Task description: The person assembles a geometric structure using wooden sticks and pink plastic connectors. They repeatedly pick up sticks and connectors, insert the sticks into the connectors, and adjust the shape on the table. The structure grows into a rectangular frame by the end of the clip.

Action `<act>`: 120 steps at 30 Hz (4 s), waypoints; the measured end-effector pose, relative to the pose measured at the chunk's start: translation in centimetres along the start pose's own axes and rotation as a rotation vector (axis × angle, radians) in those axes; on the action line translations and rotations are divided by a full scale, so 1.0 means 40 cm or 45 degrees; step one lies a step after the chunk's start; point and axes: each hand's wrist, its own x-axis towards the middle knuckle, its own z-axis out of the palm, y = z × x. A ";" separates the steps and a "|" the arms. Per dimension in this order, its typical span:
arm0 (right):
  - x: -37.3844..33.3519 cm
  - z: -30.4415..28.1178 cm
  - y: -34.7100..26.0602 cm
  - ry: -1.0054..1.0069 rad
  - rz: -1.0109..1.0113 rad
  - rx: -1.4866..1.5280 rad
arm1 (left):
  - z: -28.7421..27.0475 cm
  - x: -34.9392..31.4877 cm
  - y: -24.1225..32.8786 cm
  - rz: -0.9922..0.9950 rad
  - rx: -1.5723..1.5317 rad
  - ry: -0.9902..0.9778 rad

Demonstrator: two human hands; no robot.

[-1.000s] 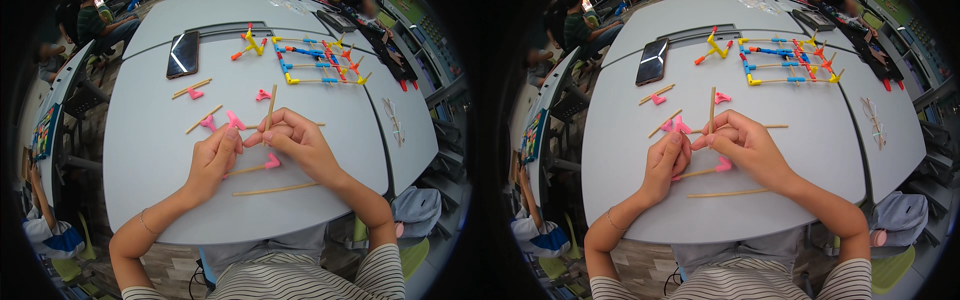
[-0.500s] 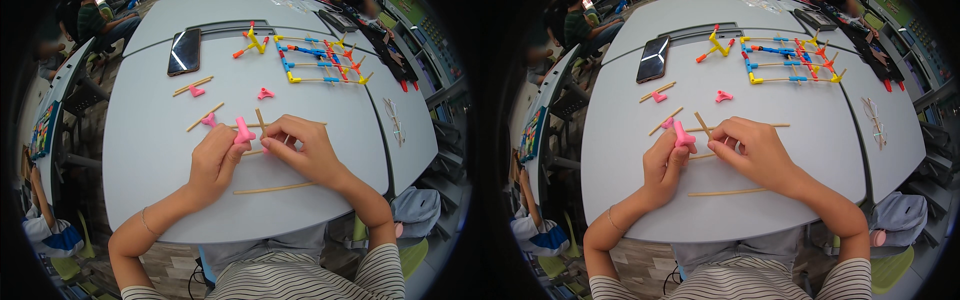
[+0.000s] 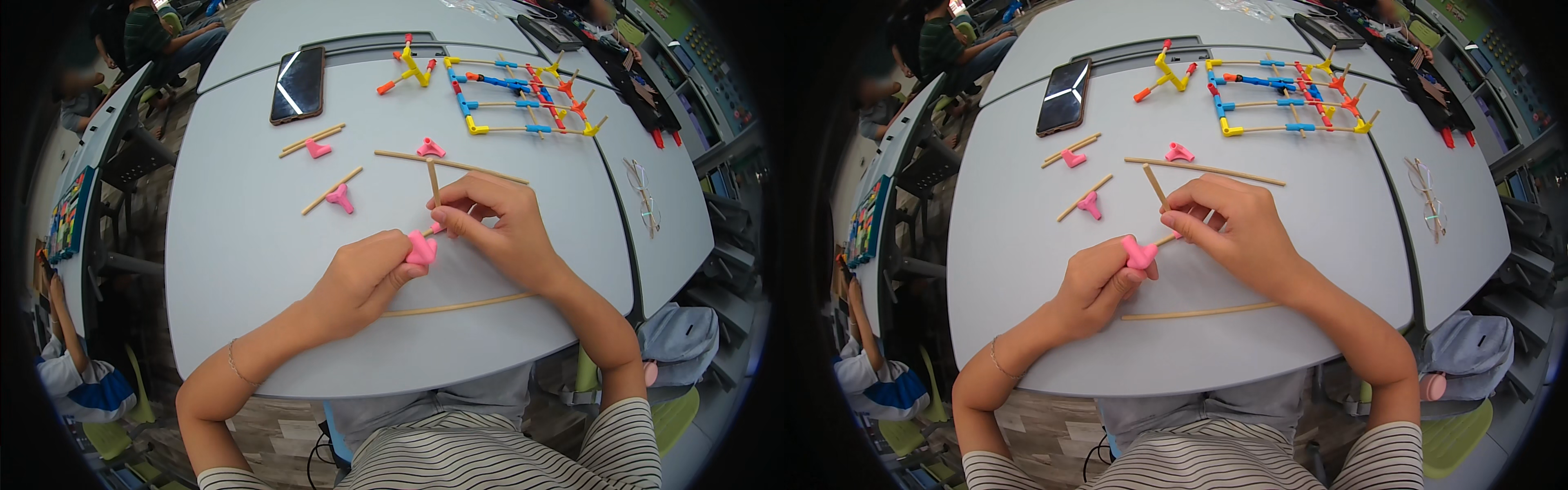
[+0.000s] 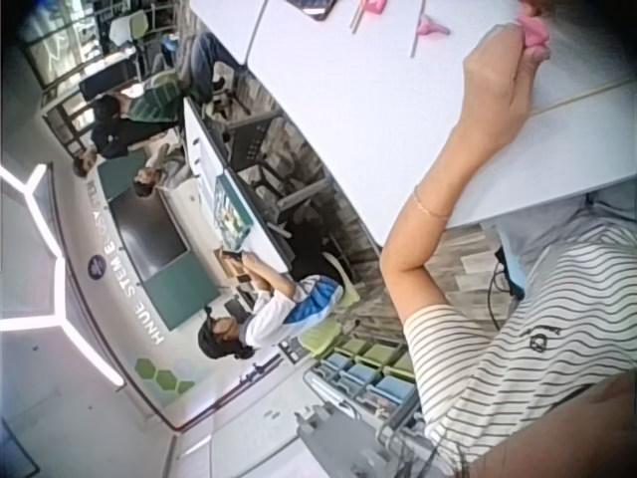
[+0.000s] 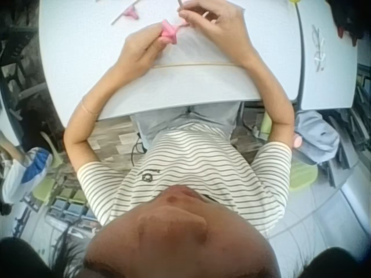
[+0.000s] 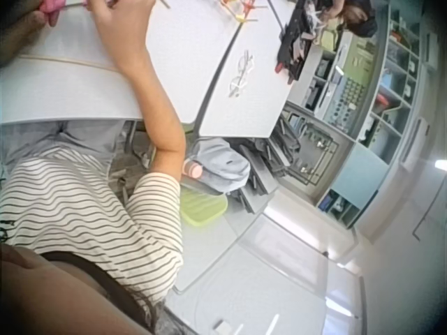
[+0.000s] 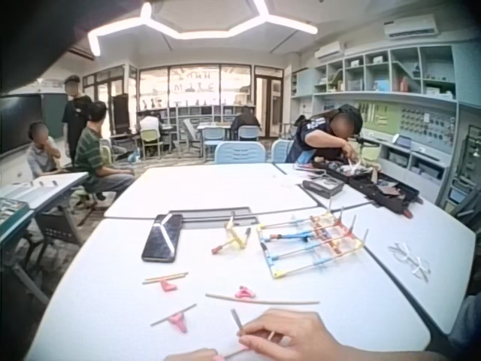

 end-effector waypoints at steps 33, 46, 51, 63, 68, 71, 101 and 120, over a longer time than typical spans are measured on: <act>-0.008 0.006 0.025 -0.039 -0.361 -0.185 | -0.025 0.005 -0.013 -0.283 -0.269 -0.016; 0.010 -0.008 0.059 -0.095 -0.191 -0.028 | -0.029 0.003 -0.007 -0.351 -0.318 0.013; 0.018 -0.030 0.046 0.013 -0.066 0.075 | -0.030 -0.003 -0.013 -0.326 -0.280 0.016; 0.041 -0.253 0.042 0.559 -0.262 -0.431 | -0.018 -0.005 -0.003 -0.307 -0.256 0.134; -0.008 -0.431 0.130 0.781 0.553 -0.856 | -0.020 0.002 -0.012 -0.304 -0.242 0.053; -0.030 -0.468 0.180 0.642 0.760 -1.094 | -0.019 0.004 -0.003 -0.315 -0.228 0.060; -0.015 -0.089 0.014 -0.534 -0.127 -0.395 | -0.002 0.024 -0.013 -0.112 0.407 -0.003; -0.030 -0.038 0.016 -0.417 -0.235 -0.323 | 0.003 0.027 -0.022 -0.140 0.298 0.026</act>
